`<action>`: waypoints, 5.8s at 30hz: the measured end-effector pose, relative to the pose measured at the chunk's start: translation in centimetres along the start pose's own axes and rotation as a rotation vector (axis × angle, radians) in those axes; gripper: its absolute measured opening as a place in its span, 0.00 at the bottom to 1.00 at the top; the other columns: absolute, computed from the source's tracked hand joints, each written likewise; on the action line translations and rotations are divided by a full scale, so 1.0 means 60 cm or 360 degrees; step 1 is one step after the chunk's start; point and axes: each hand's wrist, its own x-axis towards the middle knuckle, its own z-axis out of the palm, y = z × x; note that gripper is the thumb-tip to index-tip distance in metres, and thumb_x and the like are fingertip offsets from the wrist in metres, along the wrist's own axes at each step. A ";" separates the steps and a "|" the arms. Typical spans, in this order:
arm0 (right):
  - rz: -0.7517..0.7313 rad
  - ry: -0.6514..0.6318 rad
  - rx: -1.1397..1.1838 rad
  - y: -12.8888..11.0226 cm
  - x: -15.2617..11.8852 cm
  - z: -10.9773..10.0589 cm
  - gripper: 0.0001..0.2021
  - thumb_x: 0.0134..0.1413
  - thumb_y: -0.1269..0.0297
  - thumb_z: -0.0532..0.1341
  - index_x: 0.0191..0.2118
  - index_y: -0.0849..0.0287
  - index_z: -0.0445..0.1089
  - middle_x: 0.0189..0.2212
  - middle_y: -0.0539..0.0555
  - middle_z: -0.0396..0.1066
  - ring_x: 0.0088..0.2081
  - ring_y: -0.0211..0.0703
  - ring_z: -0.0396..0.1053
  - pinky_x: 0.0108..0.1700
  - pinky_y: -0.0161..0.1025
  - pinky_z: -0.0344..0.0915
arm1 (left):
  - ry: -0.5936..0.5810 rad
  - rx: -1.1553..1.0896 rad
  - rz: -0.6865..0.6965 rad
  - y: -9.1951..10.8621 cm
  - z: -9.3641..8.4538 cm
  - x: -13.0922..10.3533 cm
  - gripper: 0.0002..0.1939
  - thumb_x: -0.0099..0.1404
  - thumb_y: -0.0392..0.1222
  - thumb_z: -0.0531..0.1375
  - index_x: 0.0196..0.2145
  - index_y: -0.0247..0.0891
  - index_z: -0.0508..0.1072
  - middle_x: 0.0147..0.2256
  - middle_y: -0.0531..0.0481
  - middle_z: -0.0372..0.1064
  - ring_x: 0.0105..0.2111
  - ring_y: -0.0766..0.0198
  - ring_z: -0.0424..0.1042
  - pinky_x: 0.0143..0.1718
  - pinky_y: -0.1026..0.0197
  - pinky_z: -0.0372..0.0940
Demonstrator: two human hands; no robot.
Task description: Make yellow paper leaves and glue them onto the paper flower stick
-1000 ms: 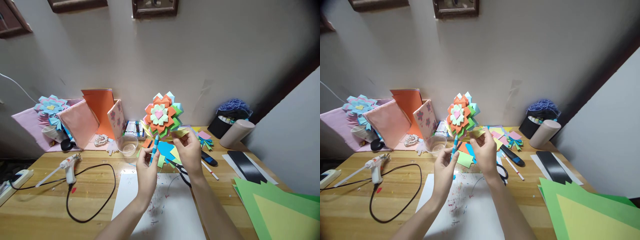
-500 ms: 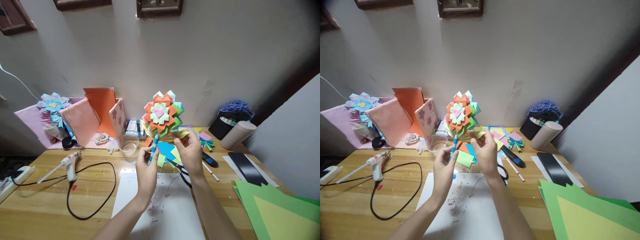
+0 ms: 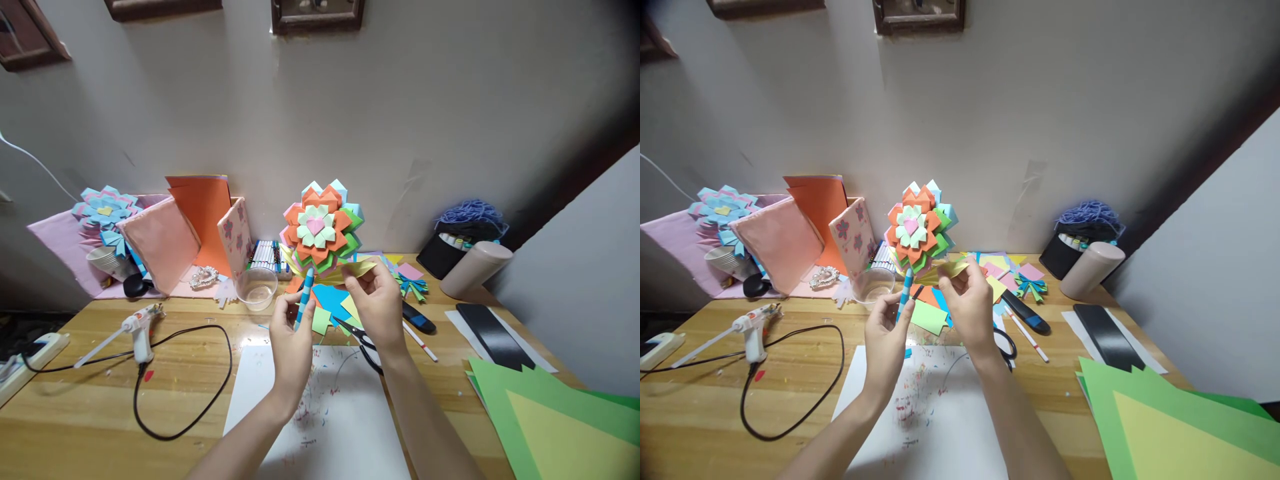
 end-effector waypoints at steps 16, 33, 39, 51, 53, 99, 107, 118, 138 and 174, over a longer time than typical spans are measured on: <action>-0.0035 0.0027 -0.0009 0.004 0.000 0.006 0.07 0.51 0.61 0.58 0.33 0.56 0.61 0.31 0.52 0.69 0.35 0.42 0.70 0.36 0.40 0.71 | -0.0020 -0.0036 -0.0024 -0.003 0.001 0.000 0.09 0.58 0.44 0.58 0.35 0.39 0.67 0.33 0.51 0.67 0.34 0.65 0.65 0.36 0.64 0.58; 0.0079 -0.0045 0.0198 0.026 0.004 0.015 0.10 0.54 0.58 0.56 0.40 0.56 0.62 0.38 0.54 0.70 0.42 0.45 0.69 0.41 0.41 0.68 | -0.0022 -0.0073 -0.0024 -0.004 -0.001 0.000 0.07 0.59 0.43 0.58 0.34 0.38 0.66 0.30 0.53 0.63 0.31 0.68 0.62 0.34 0.66 0.57; 0.0208 -0.0151 0.0562 0.033 0.005 0.027 0.13 0.52 0.59 0.58 0.43 0.56 0.65 0.41 0.53 0.71 0.42 0.44 0.69 0.43 0.42 0.68 | 0.0002 -0.0094 -0.0009 -0.003 0.001 0.000 0.06 0.59 0.43 0.58 0.33 0.38 0.65 0.30 0.53 0.63 0.32 0.67 0.63 0.35 0.66 0.58; 0.0317 -0.0516 0.0530 0.034 0.003 0.027 0.18 0.51 0.56 0.59 0.48 0.55 0.67 0.47 0.54 0.69 0.47 0.47 0.67 0.50 0.45 0.64 | 0.0026 -0.0131 0.0001 -0.001 0.002 -0.002 0.07 0.59 0.42 0.58 0.33 0.38 0.65 0.31 0.52 0.64 0.33 0.67 0.63 0.35 0.65 0.59; 0.0322 -0.0530 0.0464 0.032 0.002 0.026 0.19 0.51 0.55 0.59 0.48 0.55 0.68 0.47 0.54 0.69 0.48 0.48 0.67 0.49 0.46 0.64 | 0.0030 -0.0137 0.0004 -0.001 0.002 -0.002 0.06 0.59 0.42 0.58 0.33 0.38 0.65 0.30 0.52 0.64 0.33 0.67 0.63 0.35 0.66 0.59; 0.0316 -0.0505 0.0267 0.038 -0.021 0.062 0.12 0.47 0.58 0.62 0.36 0.60 0.72 0.38 0.56 0.73 0.41 0.46 0.70 0.45 0.41 0.66 | 0.0212 -0.0163 -0.0010 -0.014 0.001 0.000 0.10 0.58 0.45 0.58 0.36 0.37 0.67 0.34 0.49 0.67 0.37 0.64 0.66 0.39 0.62 0.60; 0.0377 -0.0593 0.0124 0.040 -0.024 0.065 0.15 0.47 0.57 0.61 0.39 0.62 0.72 0.38 0.58 0.73 0.42 0.48 0.70 0.47 0.43 0.65 | 0.0268 -0.0169 -0.0031 -0.028 0.002 0.005 0.09 0.58 0.43 0.58 0.36 0.37 0.66 0.35 0.49 0.66 0.38 0.64 0.66 0.40 0.62 0.60; 0.0293 -0.0486 0.0028 0.040 -0.026 0.065 0.16 0.48 0.58 0.61 0.41 0.60 0.73 0.38 0.57 0.74 0.39 0.48 0.71 0.43 0.43 0.67 | 0.0145 -0.0155 0.0062 -0.027 0.006 -0.003 0.10 0.60 0.39 0.56 0.41 0.39 0.65 0.42 0.47 0.65 0.44 0.63 0.65 0.46 0.59 0.59; 0.0358 -0.0613 0.0071 0.042 -0.019 0.059 0.15 0.44 0.58 0.63 0.38 0.61 0.72 0.37 0.57 0.74 0.41 0.48 0.71 0.46 0.44 0.66 | 0.0195 -0.0359 -0.0079 -0.029 0.007 0.005 0.09 0.57 0.43 0.59 0.34 0.37 0.65 0.33 0.50 0.66 0.36 0.64 0.68 0.39 0.61 0.62; 0.0438 -0.0886 -0.0019 0.044 -0.032 0.066 0.12 0.51 0.61 0.58 0.29 0.63 0.75 0.25 0.54 0.74 0.31 0.43 0.71 0.37 0.38 0.65 | -0.0192 -0.0113 -0.0299 -0.004 -0.075 0.091 0.16 0.45 0.49 0.66 0.23 0.30 0.74 0.24 0.46 0.73 0.25 0.63 0.70 0.26 0.65 0.63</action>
